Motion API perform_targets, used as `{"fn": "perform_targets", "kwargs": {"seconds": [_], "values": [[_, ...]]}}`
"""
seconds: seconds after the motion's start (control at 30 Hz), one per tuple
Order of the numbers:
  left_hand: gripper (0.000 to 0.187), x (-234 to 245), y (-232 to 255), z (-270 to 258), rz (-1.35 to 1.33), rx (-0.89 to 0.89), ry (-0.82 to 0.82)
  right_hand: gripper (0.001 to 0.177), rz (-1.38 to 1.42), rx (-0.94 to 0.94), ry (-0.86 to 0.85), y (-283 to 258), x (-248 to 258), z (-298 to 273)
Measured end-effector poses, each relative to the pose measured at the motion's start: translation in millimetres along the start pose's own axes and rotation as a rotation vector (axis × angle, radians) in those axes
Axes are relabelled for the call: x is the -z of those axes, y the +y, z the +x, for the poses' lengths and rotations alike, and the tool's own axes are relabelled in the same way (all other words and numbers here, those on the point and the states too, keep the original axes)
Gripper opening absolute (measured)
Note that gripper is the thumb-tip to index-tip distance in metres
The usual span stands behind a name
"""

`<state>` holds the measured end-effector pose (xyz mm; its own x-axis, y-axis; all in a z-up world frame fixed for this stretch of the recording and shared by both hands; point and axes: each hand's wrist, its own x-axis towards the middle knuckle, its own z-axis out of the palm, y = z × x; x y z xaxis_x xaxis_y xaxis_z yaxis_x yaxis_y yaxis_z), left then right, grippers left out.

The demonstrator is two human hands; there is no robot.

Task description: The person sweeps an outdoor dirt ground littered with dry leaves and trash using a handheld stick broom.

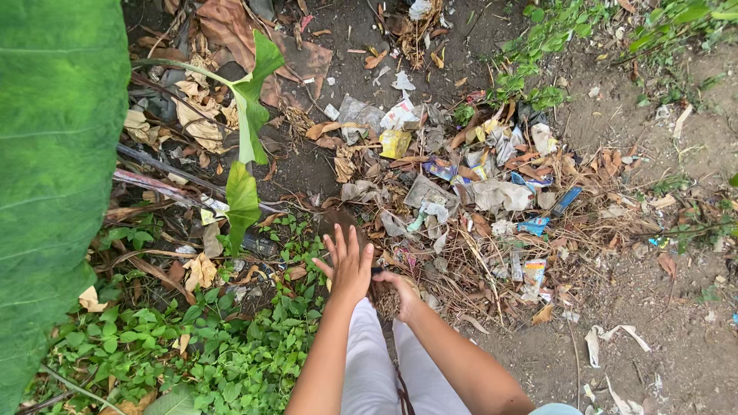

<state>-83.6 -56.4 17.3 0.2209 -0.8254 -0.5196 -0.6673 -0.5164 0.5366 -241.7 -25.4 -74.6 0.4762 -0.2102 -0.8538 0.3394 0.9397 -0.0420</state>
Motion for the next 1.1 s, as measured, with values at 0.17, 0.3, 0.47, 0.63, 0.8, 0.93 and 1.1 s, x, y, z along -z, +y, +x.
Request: {"fn": "perform_targets", "kwargs": {"seconds": [0.17,0.3,0.47,0.63,0.8,0.93,1.1], "values": [[0.081,-4,1,-6,0.011,0.001,0.001,0.033,0.198,0.206,0.015,-28,51,-34],[0.081,-9,16,-11,0.021,-0.044,-0.003,0.034,0.283,0.26,0.067,-37,65,-62],[0.08,-16,41,-16,0.09,-0.097,-0.046,0.04,0.299,0.334,0.044,-38,53,-81],[0.079,-18,54,-24,0.074,-0.101,-0.092,0.041,0.36,0.413,0.003,-60,48,-100],[0.079,-20,56,-30,0.069,-0.113,-0.095,0.038,0.277,0.57,0.158,-79,26,-127],[0.08,-17,56,-27,0.07,-0.095,-0.1,0.036,0.147,0.679,0.211,-82,-9,-143],[0.08,-11,51,-23,0.061,-0.101,-0.073,0.033,0.228,0.375,0.004,-72,-15,-119]]}}
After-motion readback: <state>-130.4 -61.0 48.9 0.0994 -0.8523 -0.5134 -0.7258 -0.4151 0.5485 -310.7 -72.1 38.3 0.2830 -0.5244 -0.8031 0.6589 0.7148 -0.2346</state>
